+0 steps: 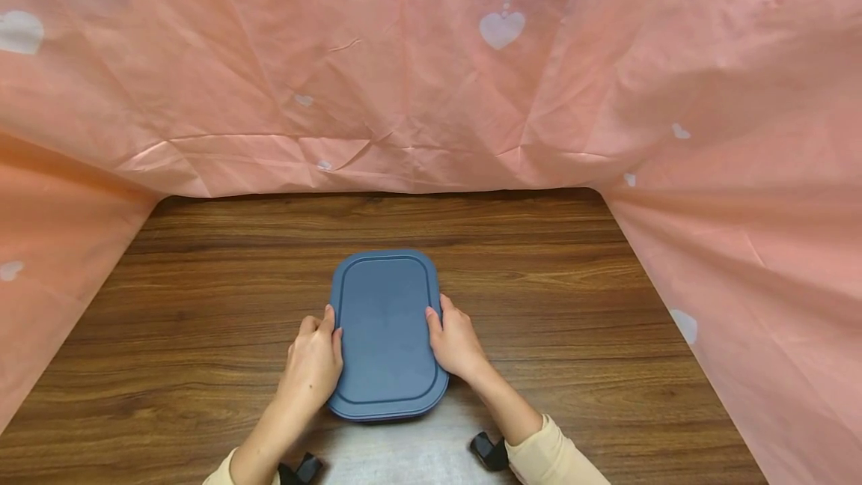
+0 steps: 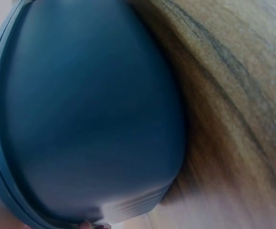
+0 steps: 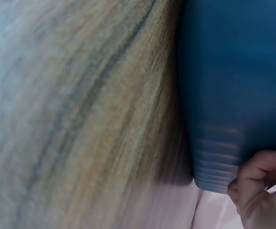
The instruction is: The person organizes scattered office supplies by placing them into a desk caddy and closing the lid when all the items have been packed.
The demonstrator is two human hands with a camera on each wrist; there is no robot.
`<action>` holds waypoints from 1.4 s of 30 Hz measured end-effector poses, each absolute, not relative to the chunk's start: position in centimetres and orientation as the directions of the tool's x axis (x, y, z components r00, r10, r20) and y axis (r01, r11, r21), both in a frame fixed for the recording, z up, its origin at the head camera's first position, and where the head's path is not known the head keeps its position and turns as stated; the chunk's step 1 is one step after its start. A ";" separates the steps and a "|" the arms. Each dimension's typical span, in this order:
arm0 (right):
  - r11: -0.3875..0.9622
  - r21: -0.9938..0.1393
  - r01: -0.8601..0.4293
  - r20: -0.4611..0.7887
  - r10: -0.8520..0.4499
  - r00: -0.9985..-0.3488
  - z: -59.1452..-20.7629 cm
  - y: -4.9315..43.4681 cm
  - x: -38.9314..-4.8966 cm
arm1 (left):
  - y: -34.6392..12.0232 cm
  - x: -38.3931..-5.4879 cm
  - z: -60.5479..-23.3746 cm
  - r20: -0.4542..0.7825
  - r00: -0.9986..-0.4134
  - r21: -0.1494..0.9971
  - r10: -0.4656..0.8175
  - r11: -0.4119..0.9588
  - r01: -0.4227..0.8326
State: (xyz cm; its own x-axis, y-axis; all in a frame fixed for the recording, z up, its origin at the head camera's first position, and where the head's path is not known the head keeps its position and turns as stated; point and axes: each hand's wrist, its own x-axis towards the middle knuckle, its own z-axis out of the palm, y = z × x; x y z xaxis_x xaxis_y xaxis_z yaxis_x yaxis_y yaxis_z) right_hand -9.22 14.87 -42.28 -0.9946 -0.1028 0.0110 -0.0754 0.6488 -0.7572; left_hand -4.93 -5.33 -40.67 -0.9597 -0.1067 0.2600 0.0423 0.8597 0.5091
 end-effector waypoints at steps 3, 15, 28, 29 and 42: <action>0.638 -0.766 -0.078 0.019 -0.099 -0.995 -42.3 14.9 -9.2 | -5.3 -4.9 -40.7 0.274 -0.956 0.504 -0.106 0.862 0.050; 0.589 -0.808 -0.017 -0.031 -0.071 -0.997 -42.4 15.1 -9.3 | -5.4 -4.9 -41.6 0.350 -0.935 0.404 -0.054 0.910 0.098; 0.802 -0.537 -0.260 0.104 -0.243 -0.964 -41.1 16.0 -6.3 | -7.5 -3.1 -40.9 0.223 -0.957 0.344 0.185 0.904 0.255; 0.812 -0.506 -0.291 0.114 -0.271 -0.956 -41.1 16.0 -5.8 | -7.6 -2.9 -40.8 0.206 -0.957 0.343 0.203 0.901 0.265; 0.822 -0.449 -0.350 0.084 -0.352 -0.932 -42.0 16.0 -4.3 | -7.6 -2.3 -41.2 0.177 -0.951 0.351 0.253 0.887 0.301</action>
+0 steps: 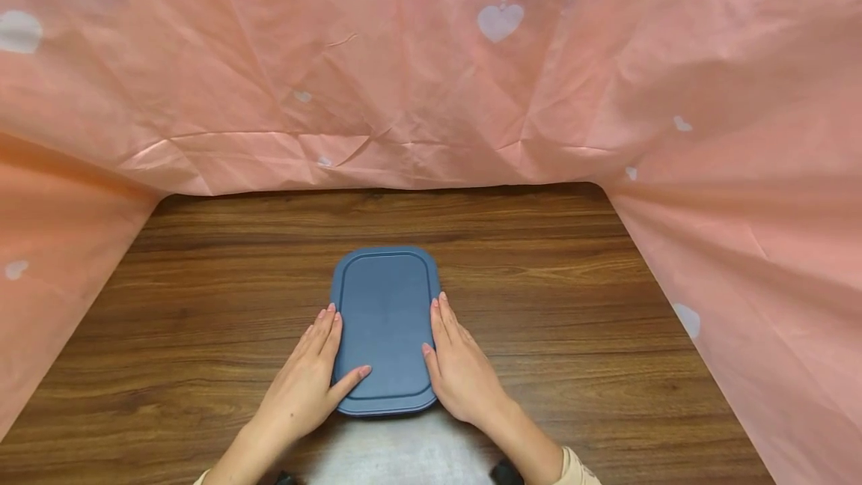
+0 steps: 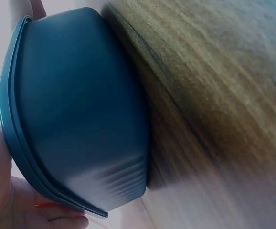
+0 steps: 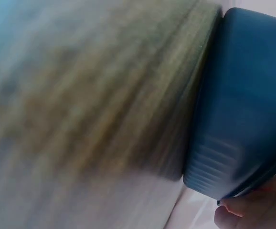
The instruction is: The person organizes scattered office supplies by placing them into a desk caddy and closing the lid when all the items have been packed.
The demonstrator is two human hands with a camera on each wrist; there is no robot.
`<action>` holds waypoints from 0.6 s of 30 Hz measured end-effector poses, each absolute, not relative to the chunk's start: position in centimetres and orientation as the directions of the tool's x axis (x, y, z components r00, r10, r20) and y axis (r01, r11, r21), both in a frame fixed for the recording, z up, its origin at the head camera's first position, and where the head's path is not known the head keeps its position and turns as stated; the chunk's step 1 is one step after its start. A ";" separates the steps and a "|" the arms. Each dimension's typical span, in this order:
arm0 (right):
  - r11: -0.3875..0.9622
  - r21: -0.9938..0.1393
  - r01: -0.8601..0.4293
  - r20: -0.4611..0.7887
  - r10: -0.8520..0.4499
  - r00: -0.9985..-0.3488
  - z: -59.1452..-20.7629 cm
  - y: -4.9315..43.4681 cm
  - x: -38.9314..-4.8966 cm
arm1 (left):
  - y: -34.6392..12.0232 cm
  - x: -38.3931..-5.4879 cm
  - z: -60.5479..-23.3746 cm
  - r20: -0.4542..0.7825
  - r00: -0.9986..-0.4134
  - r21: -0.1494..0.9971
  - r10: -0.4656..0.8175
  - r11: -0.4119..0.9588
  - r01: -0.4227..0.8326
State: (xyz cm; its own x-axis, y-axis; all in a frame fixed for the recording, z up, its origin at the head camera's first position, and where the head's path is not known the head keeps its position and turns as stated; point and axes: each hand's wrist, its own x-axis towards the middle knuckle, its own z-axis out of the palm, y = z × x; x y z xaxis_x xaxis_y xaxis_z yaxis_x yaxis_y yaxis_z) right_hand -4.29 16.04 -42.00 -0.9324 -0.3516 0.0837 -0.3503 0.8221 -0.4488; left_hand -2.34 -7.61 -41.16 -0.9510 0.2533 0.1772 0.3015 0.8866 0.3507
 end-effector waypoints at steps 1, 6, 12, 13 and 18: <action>0.824 -0.443 -0.354 0.086 -0.354 -0.931 -42.1 16.0 -4.3 | -7.6 -2.3 -41.2 0.185 -0.949 0.348 0.256 0.886 0.307; 0.823 -0.433 -0.367 0.104 -0.359 -0.928 -42.2 15.9 -4.2 | -7.6 -2.2 -41.3 0.197 -0.947 0.340 0.254 0.888 0.309; 0.823 -0.441 -0.357 0.105 -0.348 -0.932 -42.2 15.9 -4.1 | -7.5 -2.2 -41.2 0.201 -0.945 0.335 0.257 0.889 0.313; 0.824 -0.443 -0.354 0.101 -0.346 -0.933 -42.3 15.9 -4.1 | -7.5 -2.2 -41.2 0.200 -0.945 0.337 0.257 0.888 0.313; 0.825 -0.448 -0.343 0.086 -0.343 -0.936 -42.1 16.0 -4.1 | -7.7 -2.3 -41.5 0.175 -0.952 0.377 0.252 0.876 0.301</action>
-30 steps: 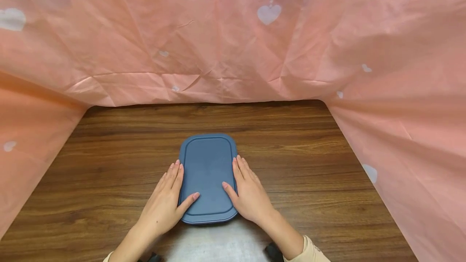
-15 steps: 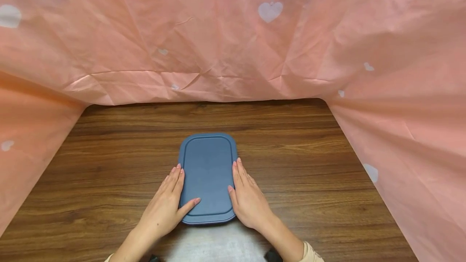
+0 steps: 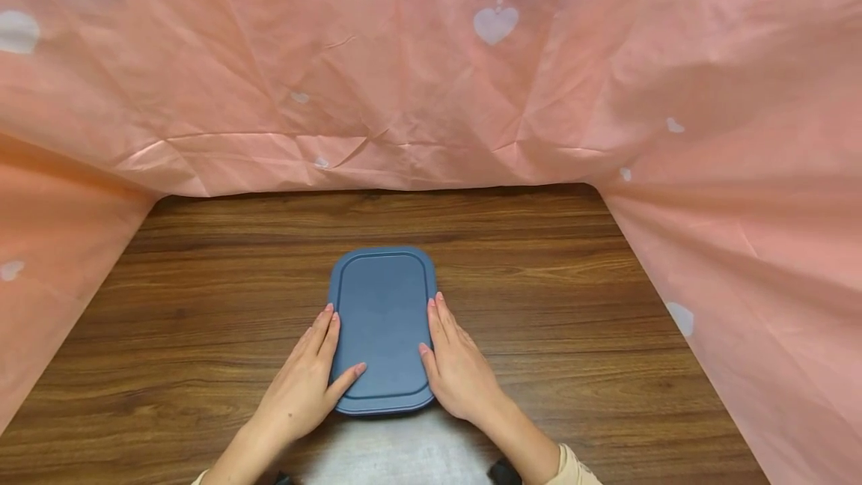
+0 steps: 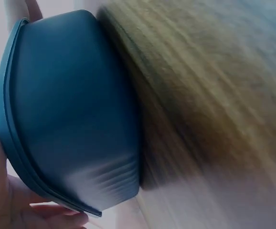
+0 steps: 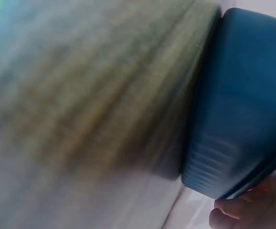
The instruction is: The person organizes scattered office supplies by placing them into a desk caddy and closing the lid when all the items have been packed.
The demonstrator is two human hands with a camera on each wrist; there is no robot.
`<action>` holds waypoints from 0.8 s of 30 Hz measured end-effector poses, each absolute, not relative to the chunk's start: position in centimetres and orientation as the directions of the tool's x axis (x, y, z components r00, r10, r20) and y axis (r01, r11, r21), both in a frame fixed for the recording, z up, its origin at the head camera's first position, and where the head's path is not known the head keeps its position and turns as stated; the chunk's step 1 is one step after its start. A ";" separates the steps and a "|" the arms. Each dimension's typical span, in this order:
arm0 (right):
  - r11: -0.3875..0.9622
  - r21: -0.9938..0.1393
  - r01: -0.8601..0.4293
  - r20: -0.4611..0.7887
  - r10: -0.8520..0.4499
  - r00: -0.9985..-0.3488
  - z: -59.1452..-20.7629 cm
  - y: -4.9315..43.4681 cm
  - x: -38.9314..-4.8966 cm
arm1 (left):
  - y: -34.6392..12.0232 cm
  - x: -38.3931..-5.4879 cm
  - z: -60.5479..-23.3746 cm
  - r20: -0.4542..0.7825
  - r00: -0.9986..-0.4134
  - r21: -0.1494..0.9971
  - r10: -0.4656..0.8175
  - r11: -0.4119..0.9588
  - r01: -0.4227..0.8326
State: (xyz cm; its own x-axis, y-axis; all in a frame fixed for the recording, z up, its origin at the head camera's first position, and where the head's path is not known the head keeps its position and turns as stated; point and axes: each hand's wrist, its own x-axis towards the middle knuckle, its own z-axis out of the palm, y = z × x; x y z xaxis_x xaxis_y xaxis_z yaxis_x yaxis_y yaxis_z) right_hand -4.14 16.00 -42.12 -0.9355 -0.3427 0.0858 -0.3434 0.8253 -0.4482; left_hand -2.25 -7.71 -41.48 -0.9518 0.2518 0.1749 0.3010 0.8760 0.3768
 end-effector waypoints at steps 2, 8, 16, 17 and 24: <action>0.825 -0.446 -0.346 0.075 -0.351 -0.933 -42.0 16.1 -4.2 | -8.1 -2.3 -41.7 0.144 -0.955 0.405 0.259 0.865 0.296; 0.799 -0.448 -0.402 0.027 -0.437 -0.899 -41.4 17.4 -4.1 | -10.2 -2.5 -41.9 -0.008 -0.942 0.483 0.334 0.826 0.289; 0.755 -0.509 -0.414 -0.044 -0.503 -0.863 -41.4 19.0 -4.0 | -11.8 -2.9 -41.9 -0.005 -0.912 0.494 0.410 0.794 0.354; 0.749 -0.518 -0.412 -0.043 -0.504 -0.862 -41.5 19.0 -4.0 | -11.8 -3.0 -41.9 0.005 -0.912 0.494 0.410 0.792 0.359; 0.739 -0.537 -0.406 -0.026 -0.496 -0.868 -41.6 19.0 -4.1 | -11.7 -3.1 -41.8 0.035 -0.912 0.474 0.410 0.796 0.376</action>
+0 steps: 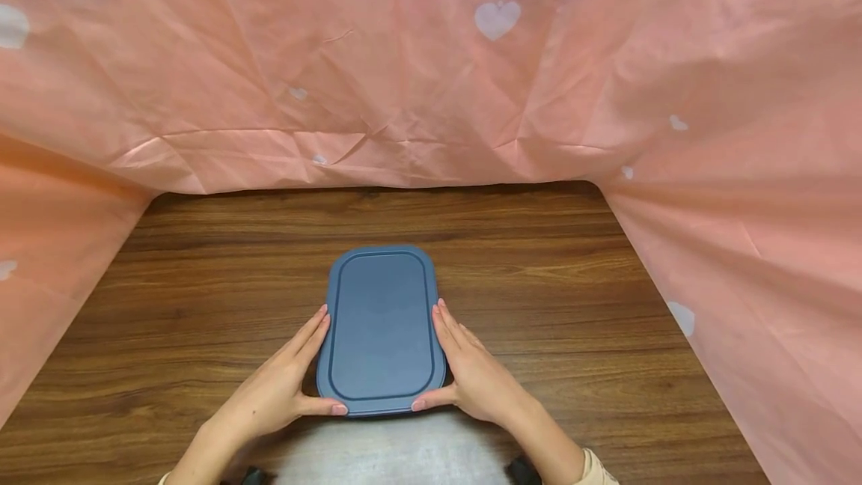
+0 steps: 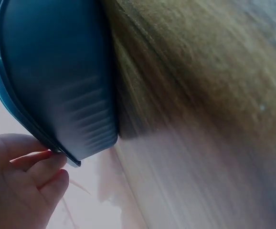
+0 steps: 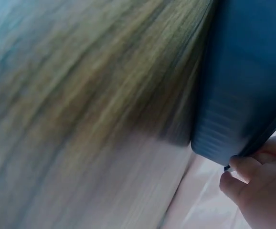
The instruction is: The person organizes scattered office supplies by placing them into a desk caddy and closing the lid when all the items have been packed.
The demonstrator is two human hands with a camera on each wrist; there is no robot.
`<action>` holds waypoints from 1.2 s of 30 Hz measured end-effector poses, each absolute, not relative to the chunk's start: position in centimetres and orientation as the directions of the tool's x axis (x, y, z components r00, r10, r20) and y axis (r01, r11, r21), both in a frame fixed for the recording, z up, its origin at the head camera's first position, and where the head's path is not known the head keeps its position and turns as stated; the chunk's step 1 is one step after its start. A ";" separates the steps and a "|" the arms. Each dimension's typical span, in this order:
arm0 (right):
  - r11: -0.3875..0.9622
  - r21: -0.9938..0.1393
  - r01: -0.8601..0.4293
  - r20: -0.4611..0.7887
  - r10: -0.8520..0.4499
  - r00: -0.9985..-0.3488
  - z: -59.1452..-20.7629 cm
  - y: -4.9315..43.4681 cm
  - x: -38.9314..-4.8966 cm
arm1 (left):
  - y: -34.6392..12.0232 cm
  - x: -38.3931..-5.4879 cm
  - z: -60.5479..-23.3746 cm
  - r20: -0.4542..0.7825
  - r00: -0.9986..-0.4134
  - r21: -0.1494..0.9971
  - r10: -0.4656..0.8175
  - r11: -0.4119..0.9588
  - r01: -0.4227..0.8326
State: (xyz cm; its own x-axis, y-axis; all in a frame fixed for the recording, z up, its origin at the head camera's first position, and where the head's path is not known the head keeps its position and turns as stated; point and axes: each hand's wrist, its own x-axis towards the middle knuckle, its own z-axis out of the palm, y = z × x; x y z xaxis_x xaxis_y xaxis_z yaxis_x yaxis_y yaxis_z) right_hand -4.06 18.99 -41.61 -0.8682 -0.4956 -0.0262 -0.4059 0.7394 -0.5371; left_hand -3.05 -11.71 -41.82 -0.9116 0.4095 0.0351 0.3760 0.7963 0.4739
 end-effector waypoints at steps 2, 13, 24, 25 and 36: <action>0.739 -0.538 -0.405 -0.028 -0.496 -0.868 -41.6 18.9 -4.1 | -11.7 -3.1 -41.7 0.040 -0.911 0.462 0.410 0.801 0.381; 0.733 -0.487 -0.474 -0.032 -0.558 -0.829 -40.5 19.9 -5.9 | -12.0 -4.7 -41.9 0.128 -0.898 0.386 0.422 0.813 0.437; 0.770 -0.439 -0.463 -0.062 -0.540 -0.840 -40.0 19.8 -7.6 | -11.7 -6.9 -42.2 0.217 -0.884 0.375 0.414 0.801 0.467; 0.769 -0.429 -0.473 -0.047 -0.542 -0.839 -40.0 19.8 -7.8 | -11.6 -7.1 -42.2 0.245 -0.879 0.370 0.410 0.798 0.476; 0.757 -0.279 -0.591 0.469 -0.429 -0.772 -41.4 19.2 -10.9 | -11.3 -9.5 -42.9 0.550 -0.817 0.335 0.175 0.849 0.408</action>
State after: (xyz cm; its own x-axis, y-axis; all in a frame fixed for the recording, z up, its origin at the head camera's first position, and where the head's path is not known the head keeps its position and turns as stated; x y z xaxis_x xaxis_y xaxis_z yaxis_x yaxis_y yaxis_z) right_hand -10.92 19.18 -41.38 -0.7718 -0.4291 0.4692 -0.5907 0.7570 -0.2794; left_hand -9.50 -11.31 -42.88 -0.8168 0.1754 0.5496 0.4080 0.8491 0.3355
